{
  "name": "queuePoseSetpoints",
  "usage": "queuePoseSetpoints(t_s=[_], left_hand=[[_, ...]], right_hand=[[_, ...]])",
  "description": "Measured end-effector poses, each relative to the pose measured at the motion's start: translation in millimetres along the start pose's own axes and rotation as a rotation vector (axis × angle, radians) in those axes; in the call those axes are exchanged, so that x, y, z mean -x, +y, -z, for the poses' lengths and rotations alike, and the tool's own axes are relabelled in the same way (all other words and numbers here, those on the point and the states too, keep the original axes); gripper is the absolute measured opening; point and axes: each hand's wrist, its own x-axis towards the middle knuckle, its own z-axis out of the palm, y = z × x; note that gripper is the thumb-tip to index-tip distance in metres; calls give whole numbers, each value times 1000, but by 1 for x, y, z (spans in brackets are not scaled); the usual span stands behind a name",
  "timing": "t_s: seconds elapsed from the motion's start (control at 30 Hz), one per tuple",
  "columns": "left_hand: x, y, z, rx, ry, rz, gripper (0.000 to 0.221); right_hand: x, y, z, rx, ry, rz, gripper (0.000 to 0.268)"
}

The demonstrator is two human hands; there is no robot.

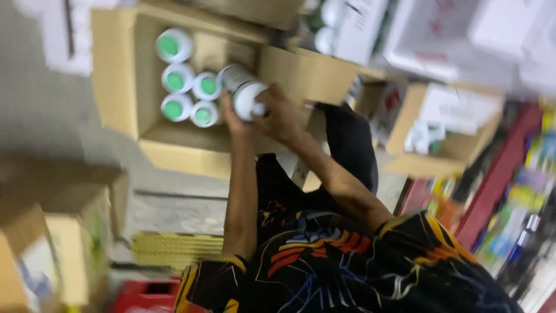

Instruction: Arrange bottles into cardboard boxes in a warehouse setting.

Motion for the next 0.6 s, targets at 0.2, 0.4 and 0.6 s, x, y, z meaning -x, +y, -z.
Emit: queuePoseSetpoints(t_s=[0.2,0.4,0.6], left_hand=[[75,30,-55,-189,-29,154,60],[96,27,-84,-243,-3,259,60],[115,-11,-120,-275,-100,350,58]], right_hand=[[45,-43,16,-69,200,-157,32],[63,-64,52,-168,269,-229,30],[86,-62,91,-170,412,-259,27]])
